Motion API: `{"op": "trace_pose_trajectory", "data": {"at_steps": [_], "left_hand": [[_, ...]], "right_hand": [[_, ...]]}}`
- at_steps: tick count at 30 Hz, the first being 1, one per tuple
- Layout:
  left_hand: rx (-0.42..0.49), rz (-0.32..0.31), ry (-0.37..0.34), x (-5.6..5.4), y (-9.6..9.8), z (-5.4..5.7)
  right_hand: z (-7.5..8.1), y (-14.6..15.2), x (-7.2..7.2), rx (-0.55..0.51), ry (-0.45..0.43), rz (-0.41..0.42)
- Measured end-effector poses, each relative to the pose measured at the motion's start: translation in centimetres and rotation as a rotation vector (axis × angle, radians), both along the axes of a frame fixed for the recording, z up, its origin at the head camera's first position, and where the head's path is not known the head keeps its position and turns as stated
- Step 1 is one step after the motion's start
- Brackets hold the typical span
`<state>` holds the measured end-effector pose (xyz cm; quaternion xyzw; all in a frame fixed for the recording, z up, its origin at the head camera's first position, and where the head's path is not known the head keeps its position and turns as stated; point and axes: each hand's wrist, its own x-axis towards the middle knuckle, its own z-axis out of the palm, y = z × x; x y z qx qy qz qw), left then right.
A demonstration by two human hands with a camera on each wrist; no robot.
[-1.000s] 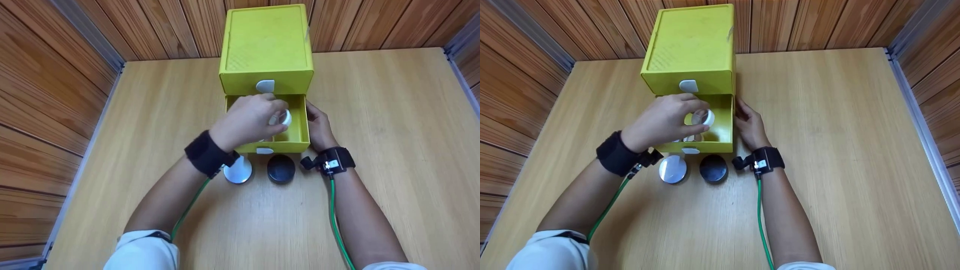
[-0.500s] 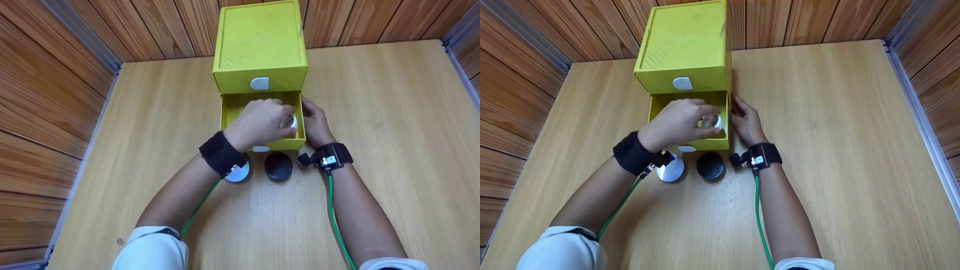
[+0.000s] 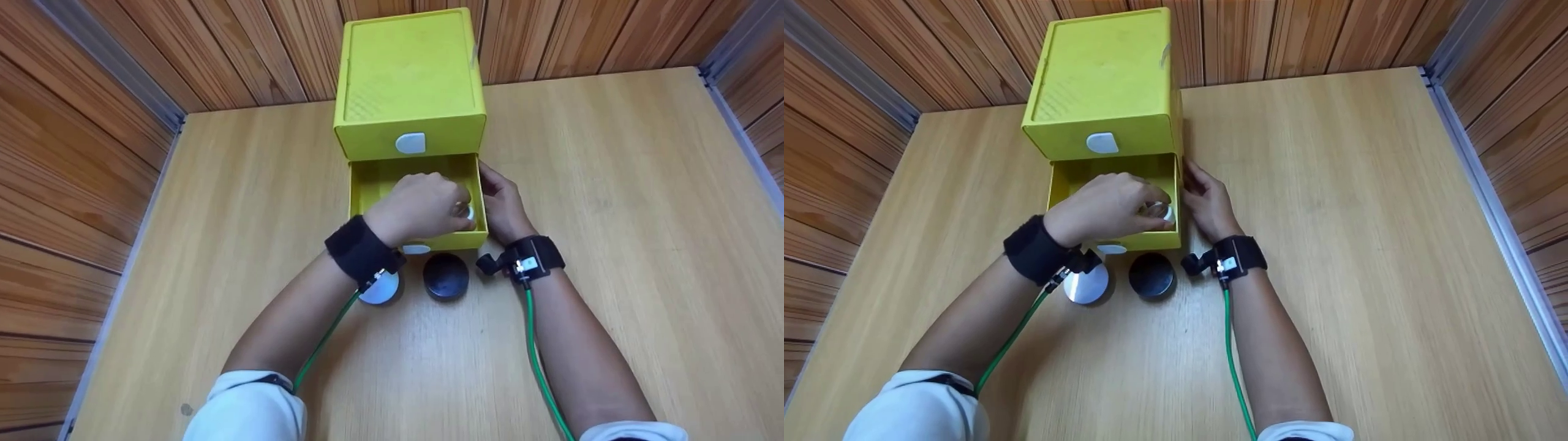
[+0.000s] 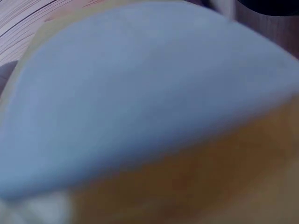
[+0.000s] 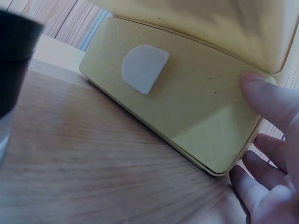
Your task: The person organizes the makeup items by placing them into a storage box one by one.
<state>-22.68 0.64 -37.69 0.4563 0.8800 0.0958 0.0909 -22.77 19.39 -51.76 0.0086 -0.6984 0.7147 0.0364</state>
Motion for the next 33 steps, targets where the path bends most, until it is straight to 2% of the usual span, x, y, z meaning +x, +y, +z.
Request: {"op": "trace_pose_trajectory", "data": {"at_steps": [5, 8, 16, 20, 24, 29, 33], "left_hand": [[0.007, -0.02, -0.123, -0.4, 0.1, 0.1], [0.016, -0.052, -0.163, -0.5, 0.2, 0.2], [-0.013, -0.117, -0.159, -0.5, 0.3, 0.1], [-0.017, -0.13, -0.172, -0.3, -0.1, 0.0], [0.039, -0.109, -0.132, -0.2, -0.4, -0.3], [0.103, -0.09, -0.11, -0.2, -1.1, -0.3], [0.192, -0.065, -0.107, -0.5, -2.6, 0.0]], "right_hand": [[-0.1, -0.1, -0.2, -0.009, 0.019, -0.009], [0.2, -0.1, -0.2, -0.017, 0.03, -0.004], [2.2, -0.7, 1.0, -0.008, 0.013, 0.021], [1.1, -0.5, 0.5, 0.003, 0.002, 0.012], [-0.1, -0.4, -0.1, -0.008, 0.02, -0.01], [-0.2, -0.3, -0.2, -0.022, 0.009, -0.013], [-0.1, -0.1, -0.1, -0.017, 0.004, -0.009]]}}
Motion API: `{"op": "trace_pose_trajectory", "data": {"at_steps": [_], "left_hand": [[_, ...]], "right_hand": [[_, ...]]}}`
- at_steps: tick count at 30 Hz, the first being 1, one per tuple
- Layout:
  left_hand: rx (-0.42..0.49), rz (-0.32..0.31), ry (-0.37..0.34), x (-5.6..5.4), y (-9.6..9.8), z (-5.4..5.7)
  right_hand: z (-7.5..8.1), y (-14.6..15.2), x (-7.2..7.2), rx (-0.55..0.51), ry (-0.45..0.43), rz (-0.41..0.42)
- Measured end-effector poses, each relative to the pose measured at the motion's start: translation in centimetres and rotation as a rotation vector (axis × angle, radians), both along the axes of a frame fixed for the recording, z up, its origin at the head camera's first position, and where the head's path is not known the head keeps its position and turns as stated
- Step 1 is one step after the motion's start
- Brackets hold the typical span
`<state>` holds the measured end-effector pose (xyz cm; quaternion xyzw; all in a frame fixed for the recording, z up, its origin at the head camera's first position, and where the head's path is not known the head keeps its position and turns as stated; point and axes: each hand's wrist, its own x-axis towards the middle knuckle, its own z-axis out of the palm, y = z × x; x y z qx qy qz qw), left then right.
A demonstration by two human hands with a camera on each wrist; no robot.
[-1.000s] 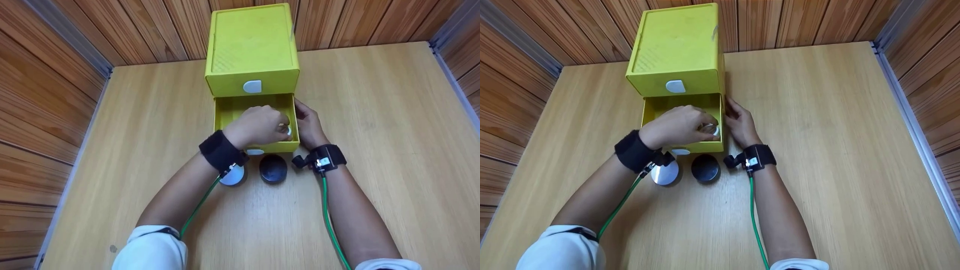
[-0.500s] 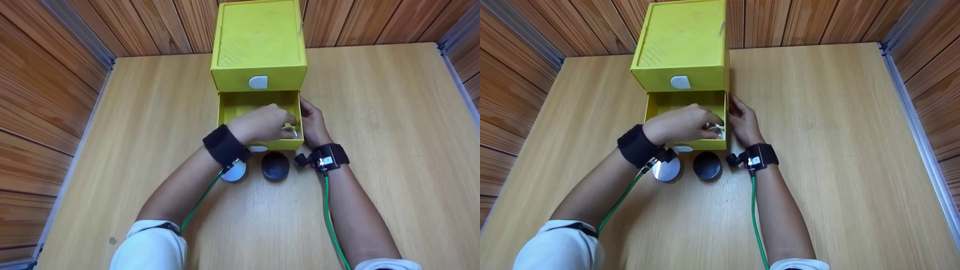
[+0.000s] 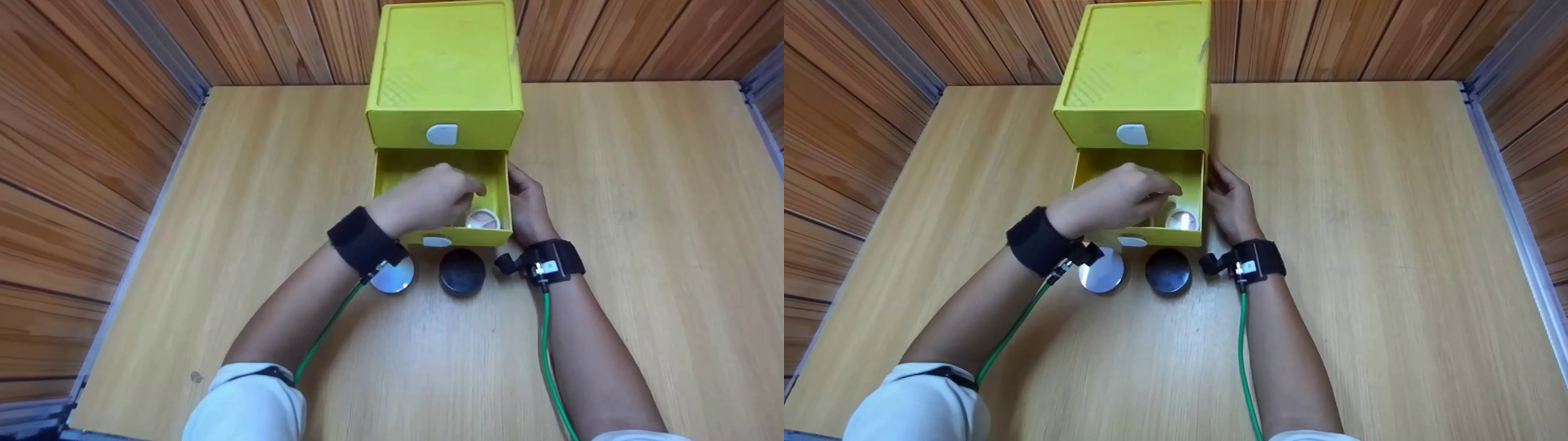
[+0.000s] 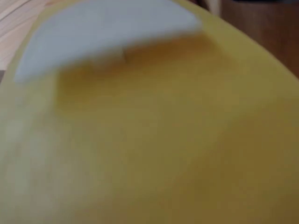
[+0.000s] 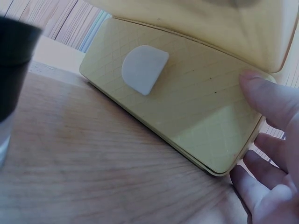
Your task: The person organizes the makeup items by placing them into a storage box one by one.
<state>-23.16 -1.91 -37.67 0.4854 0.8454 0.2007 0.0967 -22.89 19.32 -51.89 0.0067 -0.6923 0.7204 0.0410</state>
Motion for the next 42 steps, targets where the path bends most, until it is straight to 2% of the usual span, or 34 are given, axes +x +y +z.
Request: {"op": "trace_pose_trajectory", "data": {"at_steps": [4, 6, 9, 12, 14, 16, 20, 24, 28, 32, 35, 39, 42], "left_hand": [[0.151, 0.03, 0.027, -0.2, -2.1, 0.1], [0.25, 0.048, 0.061, -0.3, -3.6, -0.2], [0.415, 0.073, 0.148, -0.2, -6.3, -1.2], [0.539, 0.131, 0.227, 0.2, -9.1, -2.5], [0.592, 0.181, 0.261, 0.6, -10.9, -3.5], [0.631, 0.228, 0.266, 1.1, -12.3, -4.3], [0.635, 0.309, 0.226, 2.2, -14.1, -5.7], [0.567, 0.386, 0.161, 2.8, -14.3, -6.6], [0.476, 0.411, 0.09, 3.3, -13.9, -7.2], [0.395, 0.418, 0.032, 3.6, -13.8, -7.6], [0.377, 0.421, -0.005, 3.5, -13.7, -7.9], [0.387, 0.397, -0.022, 3.0, -13.0, -8.1], [0.39, 0.379, -0.019, 2.6, -12.3, -8.1]], "right_hand": [[0.1, 0.7, 0.3, 0.001, 0.007, -0.017], [0.2, 0.9, 0.4, 0.009, 0.001, -0.017], [0.8, 0.8, 0.7, 0.002, -0.012, -0.008], [1.5, 0.6, 0.9, 0.006, -0.021, 0.002], [1.7, 0.5, 0.9, 0.004, -0.024, 0.007], [1.6, 0.4, 0.8, 0.001, -0.02, 0.012], [0.6, 0.4, 0.2, -0.019, 0.011, 0.012], [-0.4, 0.6, -0.5, -0.018, 0.016, -0.004], [0.0, 0.9, 0.1, -0.028, -0.029, -0.002], [1.1, 1.6, 1.3, -0.027, -0.082, 0.067], [2.5, 2.8, 1.9, 0.128, -0.117, 0.14], [5.4, 4.9, 2.5, 0.518, -0.103, 0.222], [7.9, 6.0, 3.4, 0.709, -0.123, 0.286]]}}
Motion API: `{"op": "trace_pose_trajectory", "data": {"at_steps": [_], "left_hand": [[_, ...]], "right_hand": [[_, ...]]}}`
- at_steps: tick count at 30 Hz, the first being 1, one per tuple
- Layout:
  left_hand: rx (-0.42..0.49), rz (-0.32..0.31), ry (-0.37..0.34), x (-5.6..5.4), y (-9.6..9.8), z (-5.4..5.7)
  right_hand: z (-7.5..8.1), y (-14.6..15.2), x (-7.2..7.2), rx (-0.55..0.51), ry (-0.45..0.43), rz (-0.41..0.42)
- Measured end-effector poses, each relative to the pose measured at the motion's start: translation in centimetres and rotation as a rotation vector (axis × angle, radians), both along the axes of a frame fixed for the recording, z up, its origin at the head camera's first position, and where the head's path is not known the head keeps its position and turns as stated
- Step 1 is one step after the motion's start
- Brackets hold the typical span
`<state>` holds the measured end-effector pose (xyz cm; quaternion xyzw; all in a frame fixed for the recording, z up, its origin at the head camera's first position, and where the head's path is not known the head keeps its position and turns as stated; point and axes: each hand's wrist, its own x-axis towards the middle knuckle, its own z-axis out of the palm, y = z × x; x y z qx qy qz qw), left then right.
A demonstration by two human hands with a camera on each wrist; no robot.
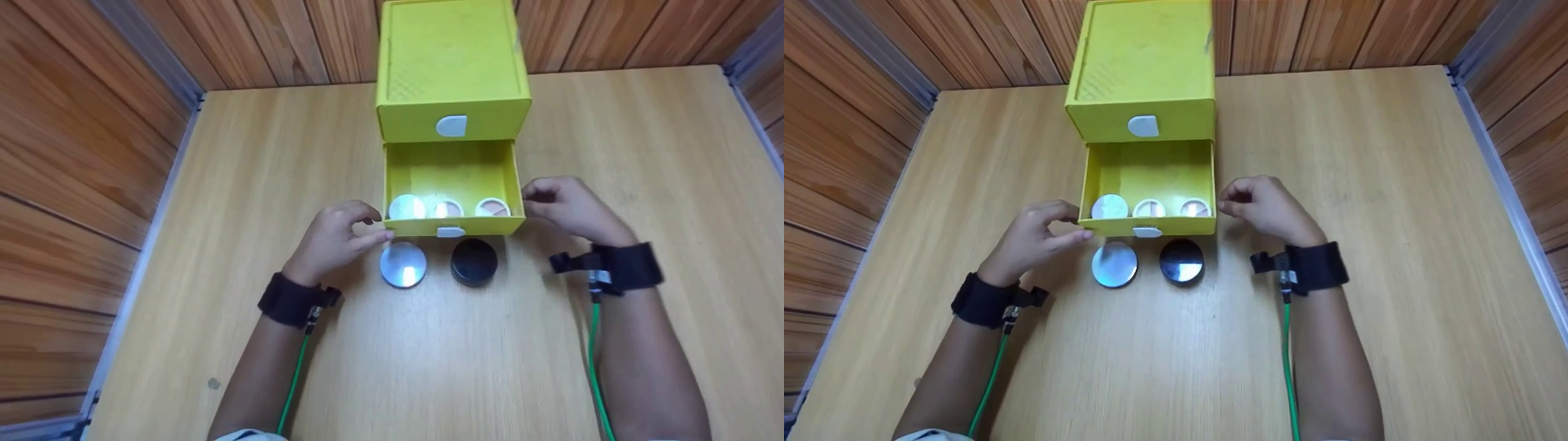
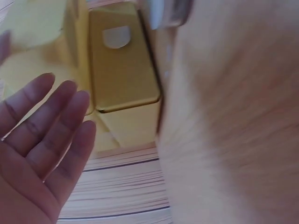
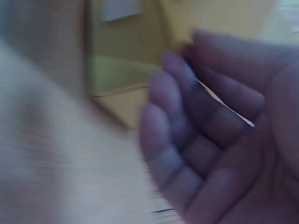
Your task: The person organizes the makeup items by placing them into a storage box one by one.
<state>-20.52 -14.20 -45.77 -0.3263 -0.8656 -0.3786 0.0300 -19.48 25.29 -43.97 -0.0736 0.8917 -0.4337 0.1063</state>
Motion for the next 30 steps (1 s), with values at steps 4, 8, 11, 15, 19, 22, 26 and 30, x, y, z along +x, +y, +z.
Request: {"op": "trace_pose_trajectory", "data": {"at_steps": [4, 8, 11, 15, 19, 22, 26, 30], "left_hand": [[-0.021, -0.019, 0.004, -0.3, 0.5, -0.2], [-0.048, -0.039, 0.019, -0.3, 0.8, -0.4], [-0.064, -0.046, 0.04, -0.1, 0.9, -0.3], [-0.083, -0.057, 0.059, 0.0, 1.2, -0.2], [-0.091, -0.062, 0.082, 0.2, 1.2, 0.0], [-0.086, -0.056, 0.087, 0.3, 1.2, 0.3], [-0.081, -0.053, 0.076, 0.5, 1.2, 0.6], [-0.058, -0.042, 0.068, 0.5, 1.1, 0.8]], "right_hand": [[2.7, 0.3, 1.7, 0.142, -0.056, 0.049], [3.8, -0.2, 2.8, 0.238, -0.047, 0.104], [4.0, -0.7, 3.2, 0.293, -0.067, 0.166], [4.0, -1.2, 3.6, 0.326, -0.111, 0.213], [4.0, -1.5, 3.5, 0.326, -0.066, 0.213], [4.1, -1.7, 3.4, 0.333, 0.009, 0.22], [4.3, -1.9, 3.1, 0.337, 0.109, 0.245], [4.5, -2.1, 2.7, 0.34, 0.201, 0.261]]}}
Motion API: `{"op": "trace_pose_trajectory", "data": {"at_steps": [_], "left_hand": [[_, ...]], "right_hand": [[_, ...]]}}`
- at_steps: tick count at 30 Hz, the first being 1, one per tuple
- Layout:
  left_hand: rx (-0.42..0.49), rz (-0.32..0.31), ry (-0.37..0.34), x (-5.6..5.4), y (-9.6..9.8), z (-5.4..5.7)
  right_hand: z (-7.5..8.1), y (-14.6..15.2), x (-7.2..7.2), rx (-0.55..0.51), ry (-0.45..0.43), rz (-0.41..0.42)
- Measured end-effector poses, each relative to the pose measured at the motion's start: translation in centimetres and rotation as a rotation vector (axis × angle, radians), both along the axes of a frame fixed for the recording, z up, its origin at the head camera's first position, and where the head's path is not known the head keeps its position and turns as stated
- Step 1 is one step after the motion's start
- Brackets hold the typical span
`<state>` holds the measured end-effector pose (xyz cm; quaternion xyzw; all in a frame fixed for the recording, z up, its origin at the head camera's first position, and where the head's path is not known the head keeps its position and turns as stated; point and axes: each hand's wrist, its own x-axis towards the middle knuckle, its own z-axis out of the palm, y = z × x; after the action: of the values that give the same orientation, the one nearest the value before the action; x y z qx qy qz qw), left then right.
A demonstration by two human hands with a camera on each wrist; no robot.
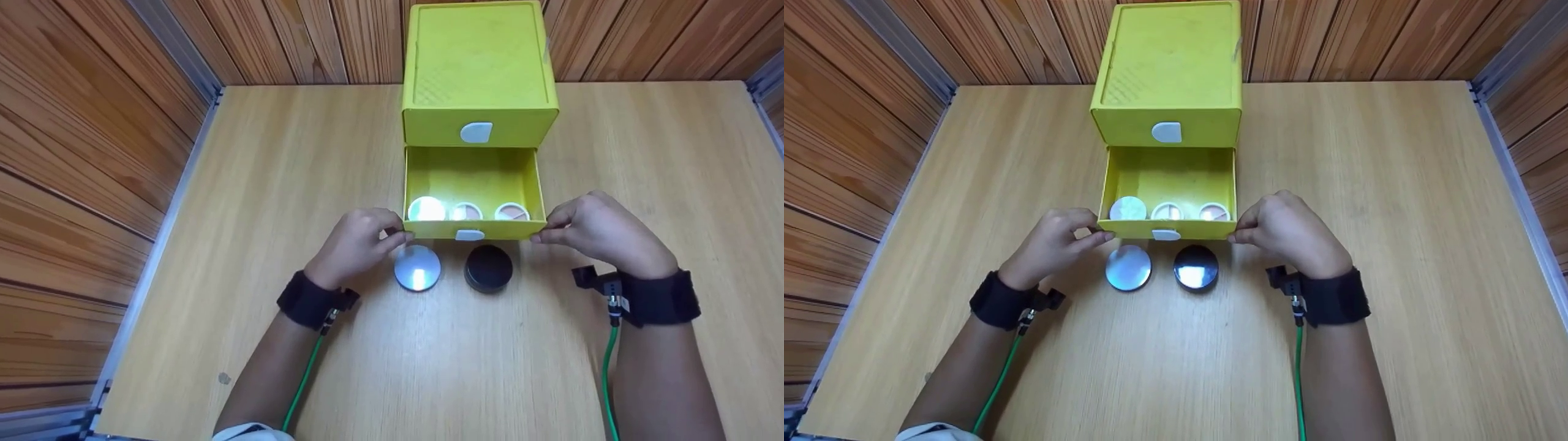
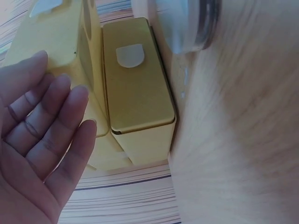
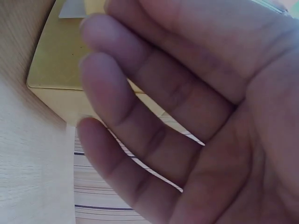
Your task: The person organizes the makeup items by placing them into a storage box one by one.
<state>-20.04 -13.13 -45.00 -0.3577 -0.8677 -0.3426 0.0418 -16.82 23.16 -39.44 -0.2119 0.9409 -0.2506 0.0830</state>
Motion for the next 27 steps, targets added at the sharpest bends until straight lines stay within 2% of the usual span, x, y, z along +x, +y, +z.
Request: {"op": "trace_pose_trajectory", "data": {"at_steps": [5, 12, 19, 27], "left_hand": [[0.027, 0.022, 0.0, -0.1, -0.2, 0.1], [0.025, 0.067, 0.027, -0.6, -1.0, 0.2], [-0.016, 0.09, 0.001, -1.9, -0.6, 0.5], [-0.049, 0.096, 0.005, -2.9, 0.5, 0.8]], "right_hand": [[0.2, -0.6, 0.0, 0.013, 0.053, 0.021], [0.3, -1.9, -1.1, 0.043, 0.098, 0.04], [0.0, -2.1, -1.8, 0.032, 0.138, -0.046], [-0.6, -1.5, -1.4, -0.004, 0.178, -0.135]]}}
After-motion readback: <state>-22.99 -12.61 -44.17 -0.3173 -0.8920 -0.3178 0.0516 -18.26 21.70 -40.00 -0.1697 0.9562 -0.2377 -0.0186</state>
